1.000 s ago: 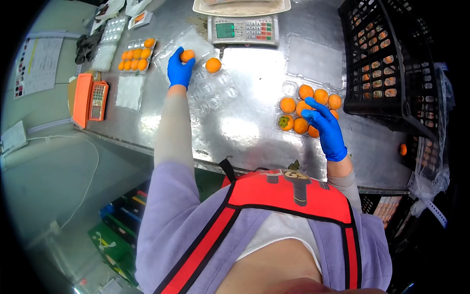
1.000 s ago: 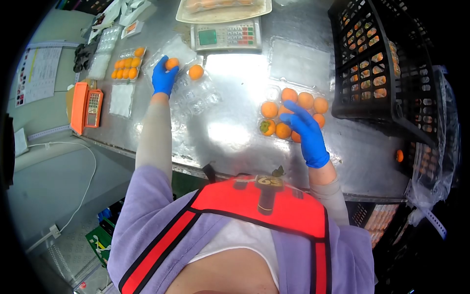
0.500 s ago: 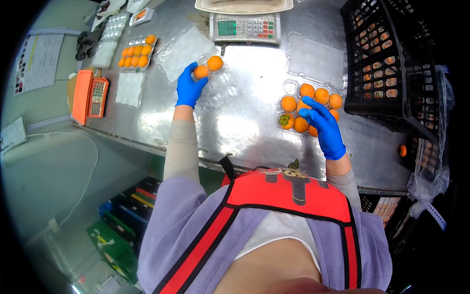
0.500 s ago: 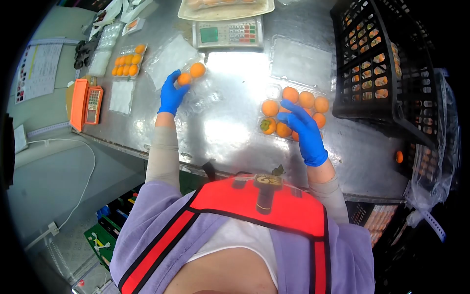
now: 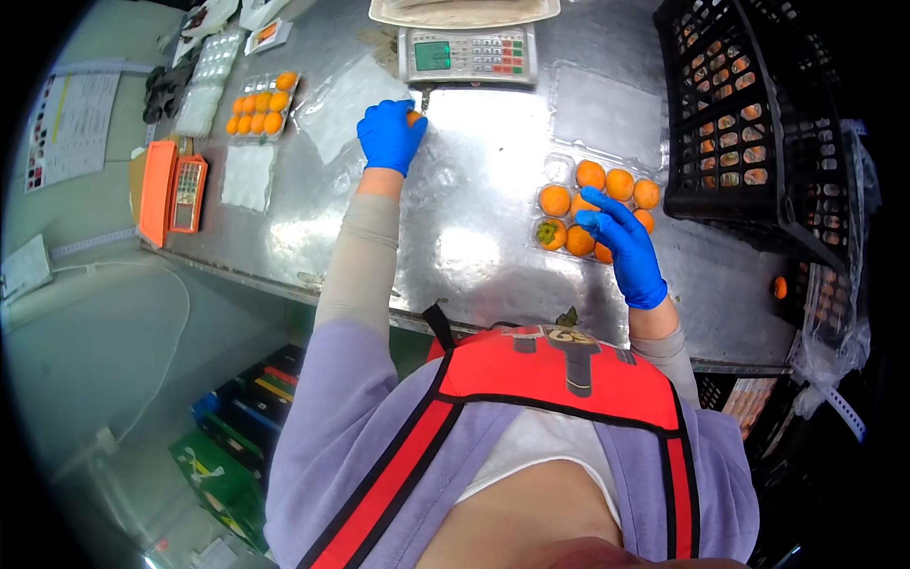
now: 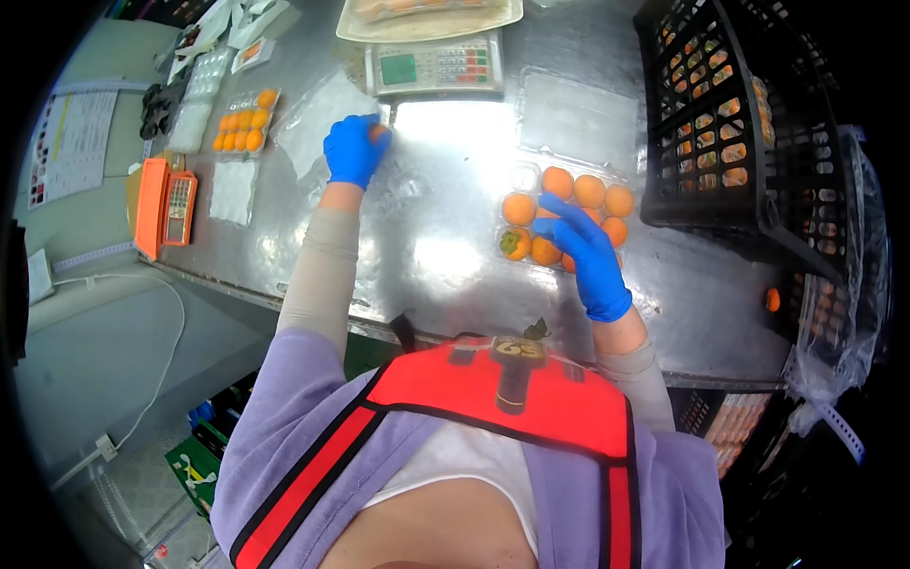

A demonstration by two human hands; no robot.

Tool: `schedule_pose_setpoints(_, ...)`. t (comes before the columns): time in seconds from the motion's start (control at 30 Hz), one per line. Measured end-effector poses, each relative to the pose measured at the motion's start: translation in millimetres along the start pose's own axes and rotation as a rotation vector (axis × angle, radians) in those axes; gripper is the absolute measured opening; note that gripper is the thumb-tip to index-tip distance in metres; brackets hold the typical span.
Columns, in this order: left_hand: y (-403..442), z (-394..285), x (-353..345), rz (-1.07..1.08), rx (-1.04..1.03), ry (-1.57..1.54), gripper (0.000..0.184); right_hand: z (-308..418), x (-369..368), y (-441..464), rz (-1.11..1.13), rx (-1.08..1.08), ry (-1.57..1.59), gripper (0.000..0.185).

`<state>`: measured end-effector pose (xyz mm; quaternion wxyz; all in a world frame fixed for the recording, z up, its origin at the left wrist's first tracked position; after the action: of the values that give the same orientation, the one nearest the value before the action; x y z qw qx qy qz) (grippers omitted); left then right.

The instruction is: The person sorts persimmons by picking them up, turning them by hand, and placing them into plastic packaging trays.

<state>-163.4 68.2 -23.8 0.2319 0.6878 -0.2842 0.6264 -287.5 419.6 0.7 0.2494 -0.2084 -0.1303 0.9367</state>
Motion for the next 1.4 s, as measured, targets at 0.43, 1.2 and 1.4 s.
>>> schedule_pose_setpoints(0.43,-11.9,3.0,4.2,0.105,-0.127,-0.063,0.054,-2.7,6.7,3.8,-0.021,-0.022,0.001,0.034)
schedule_pose_setpoints(1.2,-134.9,-160.6,125.6,-0.158,-0.648,-1.085,0.064,78.0,-75.5,14.7,0.173,0.418,0.023,0.054)
schedule_pose_setpoints(1.4,-130.3,-159.0,87.1,0.271,-0.316,-1.921,0.051,78.6,-74.9,8.9,0.131,0.558,-0.12,0.054)
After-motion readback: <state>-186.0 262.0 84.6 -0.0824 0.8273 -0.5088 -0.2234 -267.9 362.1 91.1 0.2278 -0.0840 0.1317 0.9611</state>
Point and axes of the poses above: each hand's wrist, its own y-axis towards the middle knuckle, its own x-axis out of the back of the hand, z = x × y, the point moved 7 cm from there along y, towards the middle knuckle, and after that the axes turned 8 degrees about z, right-handed, at the moved point
